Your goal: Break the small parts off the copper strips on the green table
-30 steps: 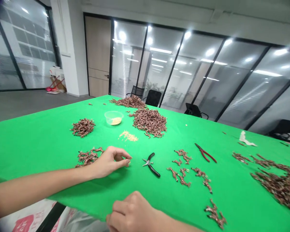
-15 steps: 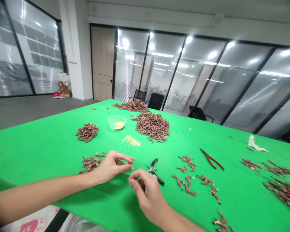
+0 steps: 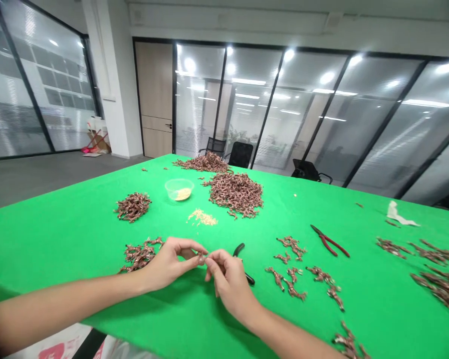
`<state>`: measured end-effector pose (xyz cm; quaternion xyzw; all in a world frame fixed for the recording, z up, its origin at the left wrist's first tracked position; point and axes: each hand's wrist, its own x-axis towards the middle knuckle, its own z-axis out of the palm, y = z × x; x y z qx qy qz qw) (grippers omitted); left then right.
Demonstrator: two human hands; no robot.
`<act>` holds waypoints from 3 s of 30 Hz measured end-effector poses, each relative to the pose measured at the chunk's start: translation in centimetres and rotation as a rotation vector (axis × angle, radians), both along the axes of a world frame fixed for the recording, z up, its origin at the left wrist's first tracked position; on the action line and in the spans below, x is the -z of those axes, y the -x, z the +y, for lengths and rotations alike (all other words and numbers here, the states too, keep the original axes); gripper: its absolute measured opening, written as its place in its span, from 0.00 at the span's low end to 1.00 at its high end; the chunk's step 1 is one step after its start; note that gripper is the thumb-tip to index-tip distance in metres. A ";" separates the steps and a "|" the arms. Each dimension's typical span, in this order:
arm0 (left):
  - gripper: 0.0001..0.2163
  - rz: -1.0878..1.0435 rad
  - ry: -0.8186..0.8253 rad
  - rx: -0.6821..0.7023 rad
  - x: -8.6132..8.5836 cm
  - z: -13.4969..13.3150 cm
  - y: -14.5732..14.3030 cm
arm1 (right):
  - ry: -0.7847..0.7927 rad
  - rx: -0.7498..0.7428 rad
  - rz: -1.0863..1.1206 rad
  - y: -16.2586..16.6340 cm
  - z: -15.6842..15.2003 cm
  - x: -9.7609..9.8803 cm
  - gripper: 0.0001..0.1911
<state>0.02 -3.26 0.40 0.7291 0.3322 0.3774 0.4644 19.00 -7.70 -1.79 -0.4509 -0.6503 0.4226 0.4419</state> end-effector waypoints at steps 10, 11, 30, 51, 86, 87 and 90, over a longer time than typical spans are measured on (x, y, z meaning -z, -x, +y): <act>0.10 0.236 -0.391 0.107 0.2 0.0 0.5 | 0.157 -0.057 0.090 -0.6 0.7 0.3 0.26; 0.10 0.257 -0.417 0.108 0.3 0.2 0.5 | 0.172 -0.060 0.090 -0.6 0.7 0.2 0.26; 0.10 0.421 -0.444 0.106 0.8 0.3 0.5 | -0.249 0.030 -0.248 -0.3 -0.4 -0.5 0.14; 0.16 -0.004 0.103 0.002 -0.1 1.0 0.4 | -0.552 0.014 -0.610 -0.9 -0.8 0.5 0.10; 0.18 -0.010 0.220 0.076 0.4 0.8 -0.2 | -0.985 -0.320 -0.725 1.4 -5.3 0.9 0.12; 0.17 0.028 0.179 0.087 0.4 0.6 -0.1 | -1.013 -0.314 -0.724 1.6 -5.5 0.9 0.09; 0.15 0.120 0.075 0.105 0.3 0.1 0.0 | -1.083 -0.315 -0.724 2.0 -5.9 1.2 0.09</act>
